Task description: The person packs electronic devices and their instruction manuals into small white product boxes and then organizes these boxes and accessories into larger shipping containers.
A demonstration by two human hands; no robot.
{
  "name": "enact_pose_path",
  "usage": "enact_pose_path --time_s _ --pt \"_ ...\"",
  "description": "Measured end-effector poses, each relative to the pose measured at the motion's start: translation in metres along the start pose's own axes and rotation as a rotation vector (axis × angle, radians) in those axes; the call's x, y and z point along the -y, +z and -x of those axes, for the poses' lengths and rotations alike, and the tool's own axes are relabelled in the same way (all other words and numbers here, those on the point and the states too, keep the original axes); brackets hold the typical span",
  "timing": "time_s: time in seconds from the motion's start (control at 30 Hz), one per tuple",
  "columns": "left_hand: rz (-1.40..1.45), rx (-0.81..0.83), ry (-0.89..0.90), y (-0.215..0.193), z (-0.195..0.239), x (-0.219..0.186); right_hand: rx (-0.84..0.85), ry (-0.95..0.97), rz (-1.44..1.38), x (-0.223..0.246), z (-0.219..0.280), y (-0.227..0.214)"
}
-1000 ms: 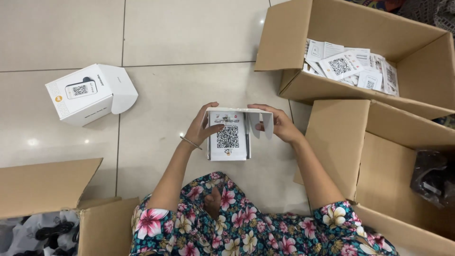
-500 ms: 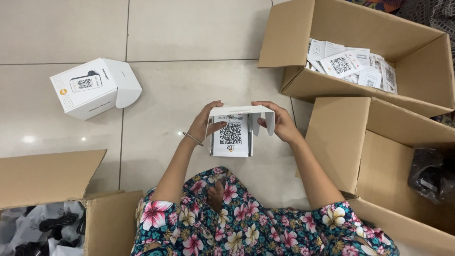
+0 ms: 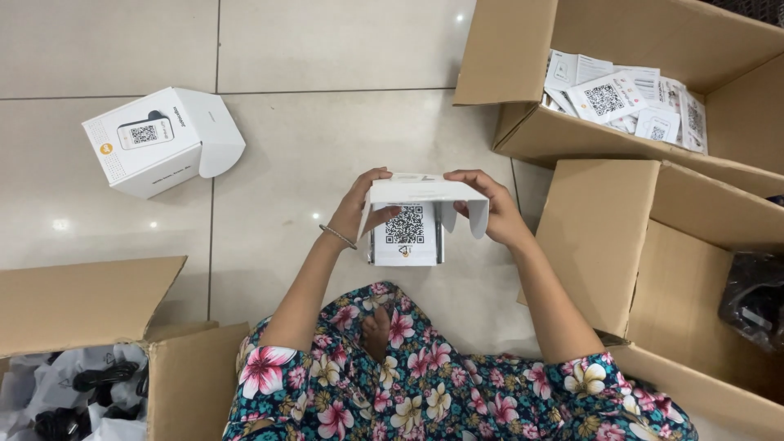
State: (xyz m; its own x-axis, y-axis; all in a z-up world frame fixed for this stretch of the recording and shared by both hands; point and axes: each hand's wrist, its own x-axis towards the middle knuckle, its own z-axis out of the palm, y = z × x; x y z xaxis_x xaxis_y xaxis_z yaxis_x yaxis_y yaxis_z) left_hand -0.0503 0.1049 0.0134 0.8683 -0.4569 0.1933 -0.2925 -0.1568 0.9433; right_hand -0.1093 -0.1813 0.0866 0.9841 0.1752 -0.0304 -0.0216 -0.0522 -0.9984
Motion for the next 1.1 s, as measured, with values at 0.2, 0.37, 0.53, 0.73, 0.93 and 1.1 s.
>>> enact_pose_path --time_s 0.2,0.37,0.53,0.73,0.93,1.1 --pt "-0.327 0.183 0.019 -0.006 0.036 0.009 0.142 -0.254 0.359 -0.038 0.042 0.011" --pt "-0.506 0.423 -0.269 0.006 0.052 0.020 0.164 -0.364 0.690 -0.125 0.076 0.036" --pt "-0.408 0.264 -0.007 0.003 0.055 0.029 -0.010 -0.213 0.765 -0.119 0.061 0.053" --pt "-0.291 0.128 -0.765 -0.008 0.008 -0.099 -0.184 0.090 0.281 -0.014 0.011 0.050" --pt "-0.136 -0.261 -0.802 0.033 -0.025 -0.023 -0.229 0.229 0.172 -0.029 -0.017 0.033" --pt "0.169 -0.277 -0.807 0.040 -0.041 -0.016 -0.460 0.218 0.185 -0.034 -0.019 0.037"
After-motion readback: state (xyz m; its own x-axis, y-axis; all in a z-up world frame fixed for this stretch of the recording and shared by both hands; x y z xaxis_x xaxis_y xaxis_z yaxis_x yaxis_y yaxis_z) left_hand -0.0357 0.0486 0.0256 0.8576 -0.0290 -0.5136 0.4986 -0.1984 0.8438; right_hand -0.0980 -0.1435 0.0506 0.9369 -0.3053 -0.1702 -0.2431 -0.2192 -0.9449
